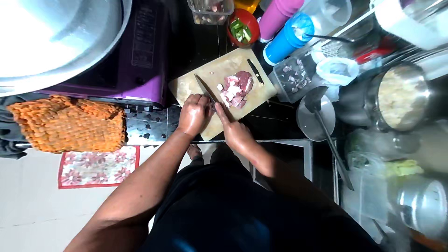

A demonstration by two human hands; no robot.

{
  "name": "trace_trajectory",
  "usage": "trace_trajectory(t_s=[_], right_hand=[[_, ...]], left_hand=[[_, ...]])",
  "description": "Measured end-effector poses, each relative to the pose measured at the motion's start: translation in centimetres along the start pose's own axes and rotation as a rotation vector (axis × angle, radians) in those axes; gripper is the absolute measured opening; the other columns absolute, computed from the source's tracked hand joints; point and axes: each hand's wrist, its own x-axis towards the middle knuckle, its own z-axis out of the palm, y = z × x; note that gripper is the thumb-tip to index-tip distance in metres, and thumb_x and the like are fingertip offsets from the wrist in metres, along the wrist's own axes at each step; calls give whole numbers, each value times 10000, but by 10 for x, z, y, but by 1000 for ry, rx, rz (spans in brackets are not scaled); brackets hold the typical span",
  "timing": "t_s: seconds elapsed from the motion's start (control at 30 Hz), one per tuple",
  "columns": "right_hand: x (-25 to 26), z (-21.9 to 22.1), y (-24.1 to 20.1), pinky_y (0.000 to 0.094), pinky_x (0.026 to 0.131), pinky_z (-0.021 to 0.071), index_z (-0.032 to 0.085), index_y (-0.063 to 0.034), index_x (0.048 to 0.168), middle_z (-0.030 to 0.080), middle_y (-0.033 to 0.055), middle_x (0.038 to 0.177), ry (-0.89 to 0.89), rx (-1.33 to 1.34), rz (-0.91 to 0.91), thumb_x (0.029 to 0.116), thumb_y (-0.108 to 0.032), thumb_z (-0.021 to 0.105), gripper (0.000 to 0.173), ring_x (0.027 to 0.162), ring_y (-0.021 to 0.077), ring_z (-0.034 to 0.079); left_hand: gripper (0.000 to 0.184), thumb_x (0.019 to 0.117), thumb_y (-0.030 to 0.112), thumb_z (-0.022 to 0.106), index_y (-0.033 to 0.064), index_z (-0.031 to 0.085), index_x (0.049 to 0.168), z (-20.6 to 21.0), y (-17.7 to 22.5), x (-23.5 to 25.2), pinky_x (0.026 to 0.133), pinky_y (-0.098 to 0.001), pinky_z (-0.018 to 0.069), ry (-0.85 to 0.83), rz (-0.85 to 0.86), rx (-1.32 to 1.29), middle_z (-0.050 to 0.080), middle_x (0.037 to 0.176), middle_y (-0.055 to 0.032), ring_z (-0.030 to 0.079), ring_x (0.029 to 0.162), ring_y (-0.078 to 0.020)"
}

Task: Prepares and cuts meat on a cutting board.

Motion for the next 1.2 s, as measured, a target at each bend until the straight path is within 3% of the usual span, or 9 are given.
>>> trace_trajectory(t_s=[0.1, 0.17, 0.3, 0.53, 0.7, 0.83, 1.0, 1.2], right_hand=[[-27, -5, 32, 565, 865, 542, -14, -363, 1659, 712, 194, 951, -127, 77, 10, 1078, -134, 440, 772, 916, 393, 699], [-31, -16, 44, 562, 881, 533, 90, -361, 1662, 717, 201, 968, -125, 87, 2, 1094, -169, 423, 686, 930, 390, 694], [-36, -28, 28, 543, 861, 540, 48, -360, 1663, 715, 185, 913, -60, 20, 29, 1096, -163, 421, 707, 916, 383, 699], [-41, -17, 11, 530, 829, 547, 45, -338, 1666, 715, 168, 924, -110, -31, 8, 1097, -170, 378, 680, 916, 371, 705], [-34, -16, -1, 522, 847, 550, -8, -326, 1665, 713, 170, 959, -164, -59, 30, 1088, -139, 389, 725, 951, 371, 705], [-16, -8, -16, 522, 825, 553, -90, -324, 1654, 710, 175, 916, -149, -96, 47, 1046, -80, 457, 853, 916, 375, 710], [1, -9, -29, 535, 772, 562, -174, -357, 1627, 703, 184, 903, -121, -95, 55, 1012, -31, 500, 969, 877, 382, 714], [-20, -27, -12, 530, 849, 554, -160, -343, 1635, 701, 190, 954, -213, -50, 66, 1045, -69, 456, 895, 938, 379, 705]], left_hand=[[178, 938, 102, 686, -45, 706, 1037, -4, 0, -1, 904, -541, 555, -24, -20, -6, 700, 1020, -233, 684, 1017, -422], [243, 944, 178, 722, -37, 704, 1056, -10, -3, -2, 904, -550, 554, -53, -24, -27, 700, 1021, -229, 685, 1017, -421], [499, 876, 304, 819, -24, 674, 1224, -22, -3, -5, 941, -570, 540, -108, -52, -72, 698, 1091, -240, 672, 1065, -436], [232, 904, 149, 713, -50, 685, 1020, -14, -6, -7, 887, -557, 549, -59, -27, -46, 682, 987, -233, 676, 993, -428], [167, 893, 110, 689, -49, 687, 942, -9, -8, -8, 854, -539, 556, 4, 8, -36, 679, 933, -226, 681, 946, -420], [136, 904, 62, 682, -60, 690, 965, -8, -10, -6, 862, -530, 562, -5, -18, -25, 682, 947, -234, 687, 957, -423], [193, 937, 54, 672, -77, 687, 1078, -21, -7, 10, 883, -579, 558, -104, -167, -33, 676, 1069, -267, 684, 1032, -446], [138, 942, 97, 688, -28, 719, 990, -12, -1, 8, 798, -570, 566, -65, -118, 55, 689, 980, -230, 689, 968, -432]])
